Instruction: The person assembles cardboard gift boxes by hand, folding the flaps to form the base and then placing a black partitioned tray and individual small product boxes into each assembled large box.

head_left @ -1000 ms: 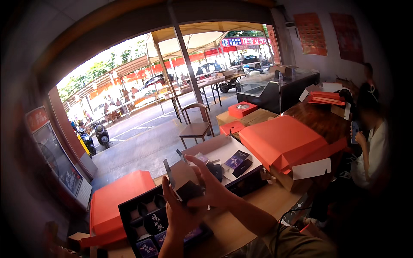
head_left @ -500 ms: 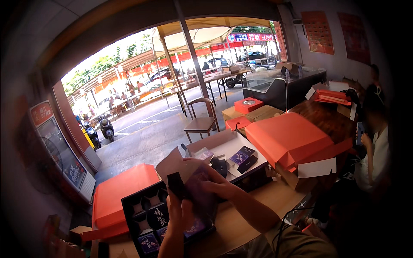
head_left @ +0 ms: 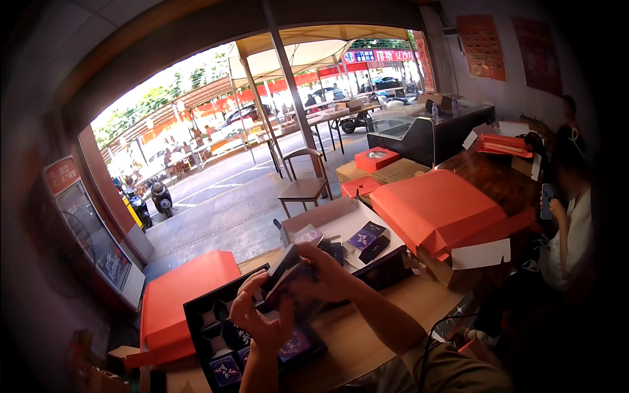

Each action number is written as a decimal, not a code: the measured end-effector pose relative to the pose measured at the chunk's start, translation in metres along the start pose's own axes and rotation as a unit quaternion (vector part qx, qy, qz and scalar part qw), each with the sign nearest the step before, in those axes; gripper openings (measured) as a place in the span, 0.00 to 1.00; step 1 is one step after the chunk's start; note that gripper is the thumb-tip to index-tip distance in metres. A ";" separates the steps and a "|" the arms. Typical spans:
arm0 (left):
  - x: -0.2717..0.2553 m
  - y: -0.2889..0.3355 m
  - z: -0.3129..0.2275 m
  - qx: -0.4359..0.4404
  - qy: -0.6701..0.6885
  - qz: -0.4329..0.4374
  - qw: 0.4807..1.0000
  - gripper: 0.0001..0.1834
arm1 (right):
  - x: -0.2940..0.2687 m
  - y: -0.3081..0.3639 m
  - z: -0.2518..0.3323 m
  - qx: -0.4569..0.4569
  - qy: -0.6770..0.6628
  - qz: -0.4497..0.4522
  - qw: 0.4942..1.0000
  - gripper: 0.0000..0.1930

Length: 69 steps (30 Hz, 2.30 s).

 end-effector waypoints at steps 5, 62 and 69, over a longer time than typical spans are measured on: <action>-0.017 -0.017 -0.007 -0.022 -0.063 0.117 0.991 0.18 | -0.001 0.003 0.006 -0.011 0.029 -0.027 0.999 0.41; -0.015 -0.028 -0.018 0.050 -0.257 0.373 0.890 0.28 | -0.034 -0.004 0.004 0.126 -0.226 -0.079 0.963 0.18; -0.011 -0.028 -0.017 0.079 -0.219 0.286 0.930 0.30 | -0.022 0.000 -0.001 0.249 -0.361 0.050 0.897 0.28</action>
Point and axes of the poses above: each hand's wrist, its own y-axis away from the middle knuckle, its own x-axis out of the palm, z = x × y, the point moved 2 cm from there along -y, towards the middle knuckle, and after that the axes turned 1 degree about -z, right-handed, at the moved point
